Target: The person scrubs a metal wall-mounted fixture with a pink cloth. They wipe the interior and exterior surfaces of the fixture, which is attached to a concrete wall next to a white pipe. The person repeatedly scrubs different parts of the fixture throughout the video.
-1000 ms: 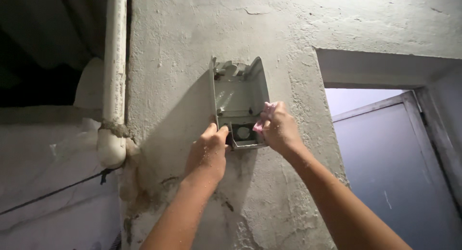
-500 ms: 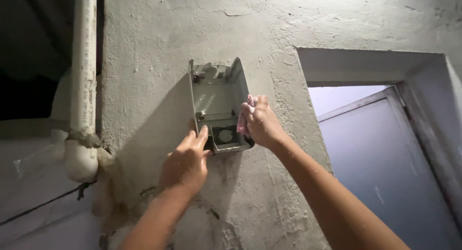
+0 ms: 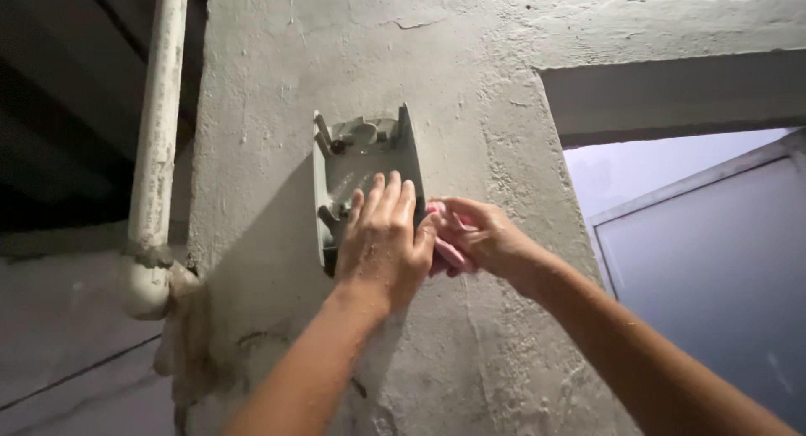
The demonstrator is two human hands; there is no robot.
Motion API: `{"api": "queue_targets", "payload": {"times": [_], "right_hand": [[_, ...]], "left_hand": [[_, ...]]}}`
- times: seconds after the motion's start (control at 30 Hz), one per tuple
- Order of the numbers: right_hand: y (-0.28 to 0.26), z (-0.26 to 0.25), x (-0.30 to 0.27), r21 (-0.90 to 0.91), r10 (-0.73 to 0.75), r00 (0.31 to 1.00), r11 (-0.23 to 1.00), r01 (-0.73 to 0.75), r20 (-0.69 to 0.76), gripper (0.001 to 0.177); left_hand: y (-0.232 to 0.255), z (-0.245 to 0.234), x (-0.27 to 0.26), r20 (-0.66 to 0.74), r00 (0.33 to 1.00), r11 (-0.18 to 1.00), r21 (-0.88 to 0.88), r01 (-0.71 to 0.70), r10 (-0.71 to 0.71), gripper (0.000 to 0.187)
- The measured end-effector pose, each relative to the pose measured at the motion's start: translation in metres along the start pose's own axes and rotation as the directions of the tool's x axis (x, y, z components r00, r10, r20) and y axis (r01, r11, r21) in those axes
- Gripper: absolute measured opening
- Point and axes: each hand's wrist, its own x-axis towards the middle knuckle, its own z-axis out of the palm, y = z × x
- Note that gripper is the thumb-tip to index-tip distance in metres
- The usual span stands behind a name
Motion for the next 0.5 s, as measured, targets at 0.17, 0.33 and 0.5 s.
{"api": "queue_targets", "payload": {"times": [0.17,0.33,0.5], "right_hand": [[0.014,-0.026,0.002,-0.153,-0.254,0.951,0.962,0.228,-0.177,0.027],[0.016,-0.006,0.047,0.222,-0.129,0.927,0.951,0.216,-0.351,0.022],[0.000,0.005,0.107,0.193,-0.323,0.830,0.874,0.446,-0.454,0.024]], "left_hand": [[0.010,-0.009,0.003,0.332,0.931,0.988,0.079,0.132,-0.151,0.106],[0.021,-0.033,0.008,0.480,0.864,0.986,0.143,0.091,-0.150,0.138],[0.022,-0.035,0.008,0.541,0.819,0.975,0.202,0.097,-0.194,0.129]]}}
